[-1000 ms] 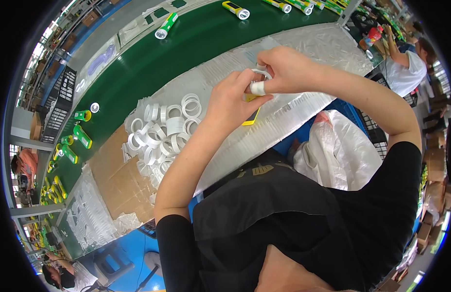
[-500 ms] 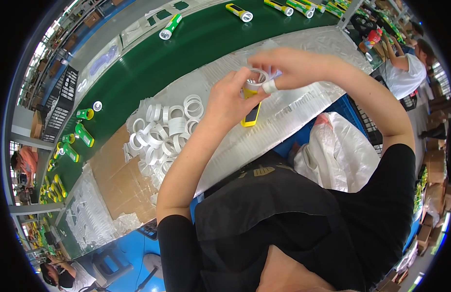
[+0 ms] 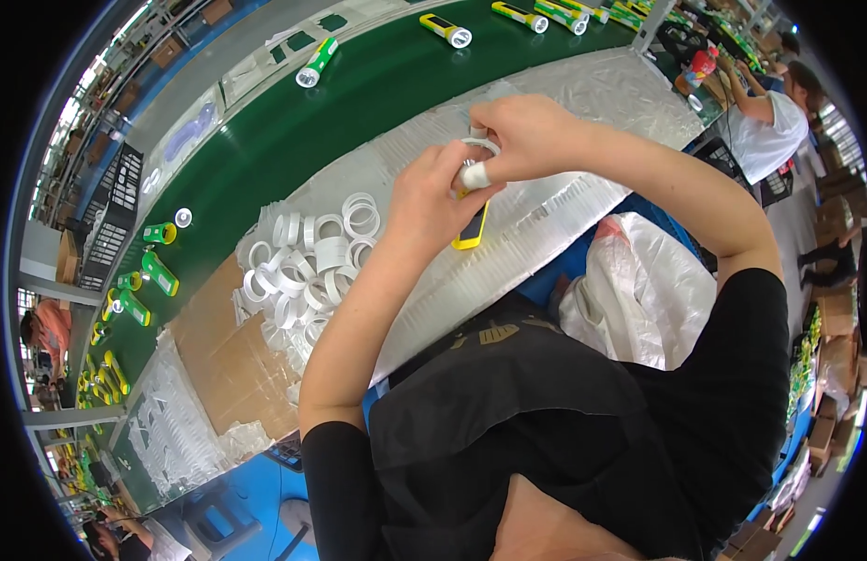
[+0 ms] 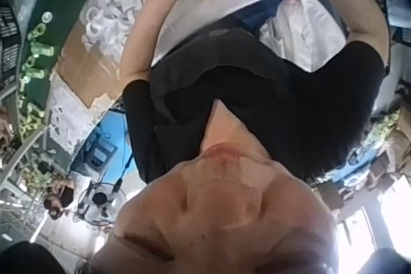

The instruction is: Assembling flashlights by attaching white plastic rings to the bodies on a factory assembly line.

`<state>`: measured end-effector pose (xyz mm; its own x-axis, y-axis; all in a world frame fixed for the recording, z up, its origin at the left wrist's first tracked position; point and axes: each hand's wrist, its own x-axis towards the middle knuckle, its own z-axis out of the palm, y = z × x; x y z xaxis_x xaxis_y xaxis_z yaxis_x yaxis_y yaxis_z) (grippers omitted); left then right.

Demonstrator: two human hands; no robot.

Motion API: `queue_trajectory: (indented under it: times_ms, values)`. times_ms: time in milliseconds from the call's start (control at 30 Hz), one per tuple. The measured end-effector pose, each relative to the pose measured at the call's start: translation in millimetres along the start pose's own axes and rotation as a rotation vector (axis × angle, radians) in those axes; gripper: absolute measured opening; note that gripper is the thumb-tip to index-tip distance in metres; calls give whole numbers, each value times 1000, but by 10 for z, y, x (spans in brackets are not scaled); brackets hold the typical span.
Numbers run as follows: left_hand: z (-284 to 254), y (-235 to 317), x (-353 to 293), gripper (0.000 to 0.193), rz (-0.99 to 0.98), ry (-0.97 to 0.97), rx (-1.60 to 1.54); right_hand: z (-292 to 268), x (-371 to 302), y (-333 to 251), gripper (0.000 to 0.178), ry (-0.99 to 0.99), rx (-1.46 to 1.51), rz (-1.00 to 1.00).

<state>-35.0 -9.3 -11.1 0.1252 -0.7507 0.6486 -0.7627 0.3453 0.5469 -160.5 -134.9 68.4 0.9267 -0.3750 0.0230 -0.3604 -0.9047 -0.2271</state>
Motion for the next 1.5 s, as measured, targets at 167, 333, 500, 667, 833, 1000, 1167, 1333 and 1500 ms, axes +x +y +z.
queue_trajectory:
  times_ms: [167,333,500,667,833,1000,1167,1333,1500]
  values:
    - [14,14,-13,37,8,29,-19,76,-38,120,45,50,206,-274]
    - [1,-13,-23,37,18,23,-14,19,-13,131,42,-13,179,-201]
    - [13,-52,-6,41,19,-10,27,87,11,108,40,156,110,-137]
    - [-145,15,-24,90,-103,59,-248,-52,-161,46,38,131,364,-126]
    - [-598,221,-177,64,-676,-693,-1039,-231,-241,-52,41,-44,762,-274]
    - [-790,-89,31,55,-604,-335,-443,446,546,12,38,470,425,-562]
    - [-1084,-990,346,67,-709,-419,-162,1011,1609,182,40,410,647,-350]
    - [-2082,-2347,-109,70,-290,247,708,1325,2328,783,34,697,651,-53]
    - [-3554,-3426,-623,71,-1349,202,1142,1514,2731,1871,38,773,491,337]
